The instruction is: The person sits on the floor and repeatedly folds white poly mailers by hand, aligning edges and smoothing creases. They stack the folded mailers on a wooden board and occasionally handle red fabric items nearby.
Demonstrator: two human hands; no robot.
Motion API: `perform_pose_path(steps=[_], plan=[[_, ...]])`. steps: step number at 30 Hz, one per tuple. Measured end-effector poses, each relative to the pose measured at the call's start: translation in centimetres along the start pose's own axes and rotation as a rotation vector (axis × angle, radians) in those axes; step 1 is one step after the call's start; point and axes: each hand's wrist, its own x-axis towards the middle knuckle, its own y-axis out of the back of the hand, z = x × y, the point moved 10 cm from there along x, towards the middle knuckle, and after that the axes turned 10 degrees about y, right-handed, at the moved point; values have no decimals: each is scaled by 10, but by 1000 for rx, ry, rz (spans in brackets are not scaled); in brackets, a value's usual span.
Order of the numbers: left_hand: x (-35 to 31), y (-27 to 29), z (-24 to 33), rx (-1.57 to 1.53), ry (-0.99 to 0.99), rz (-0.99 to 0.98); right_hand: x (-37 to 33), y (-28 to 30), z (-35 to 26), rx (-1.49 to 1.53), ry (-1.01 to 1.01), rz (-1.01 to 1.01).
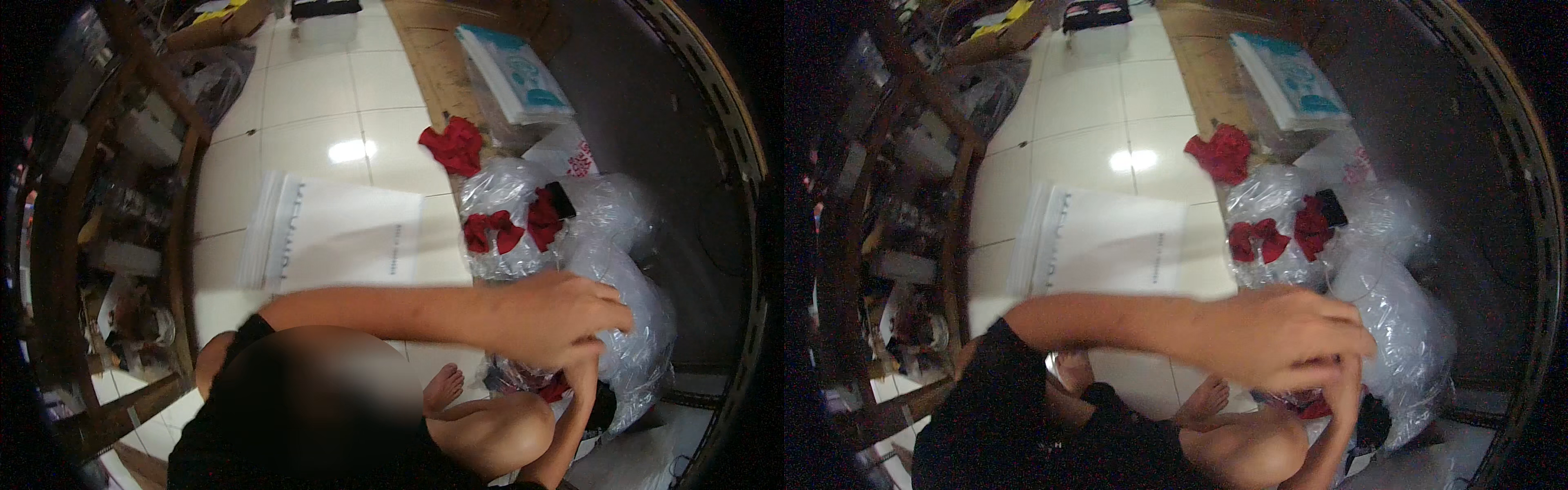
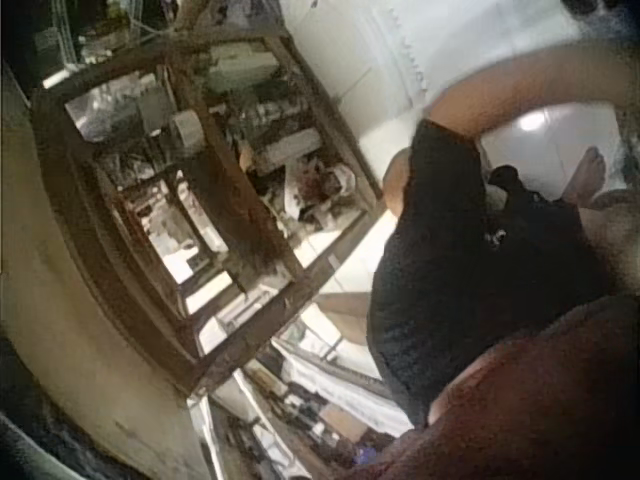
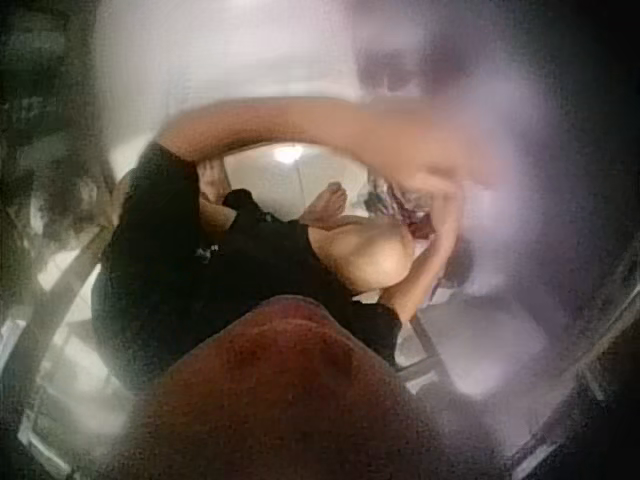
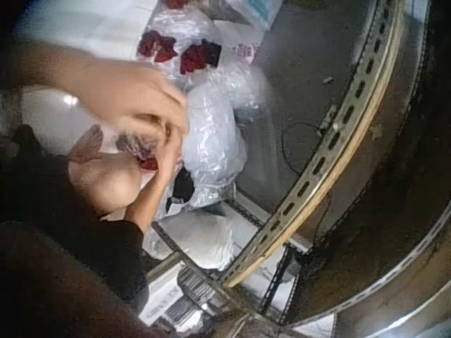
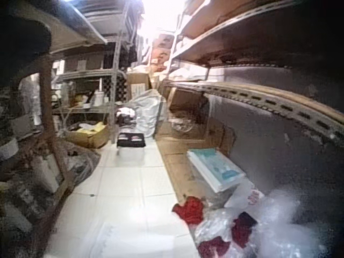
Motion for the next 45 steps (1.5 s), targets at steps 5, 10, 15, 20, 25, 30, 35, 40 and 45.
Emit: perform_pose_path(steps=[5, 10, 15, 20, 25, 30, 35, 40, 45], plan=[[-80, 41, -158, 879, 518, -524, 64, -82, -27, 413, -7, -403], [-287, 186, -253, 997, 1111, -44, 106, -186, -8, 381, -21, -701], [-419, 231, -248, 1309, 1443, 371, 126, -290, -8, 343, -173, -710], [-491, 245, -266, 1102, 1784, 614, 128, -375, 27, 173, -222, -385], [-504, 236, -282, 823, 1829, 692, 112, -394, -13, 137, -157, -186], [-445, 220, -269, 1338, 1417, 476, 111, -384, -38, 73, -148, -245], [-458, 221, -293, 1140, 1522, 518, 109, -376, -56, 44, -70, -165], [-442, 215, -288, 1525, 1200, 249, 111, -372, -72, -100, 59, -266], [-435, 202, -281, 1577, 937, -43, 116, -379, -66, -61, 79, -348]])
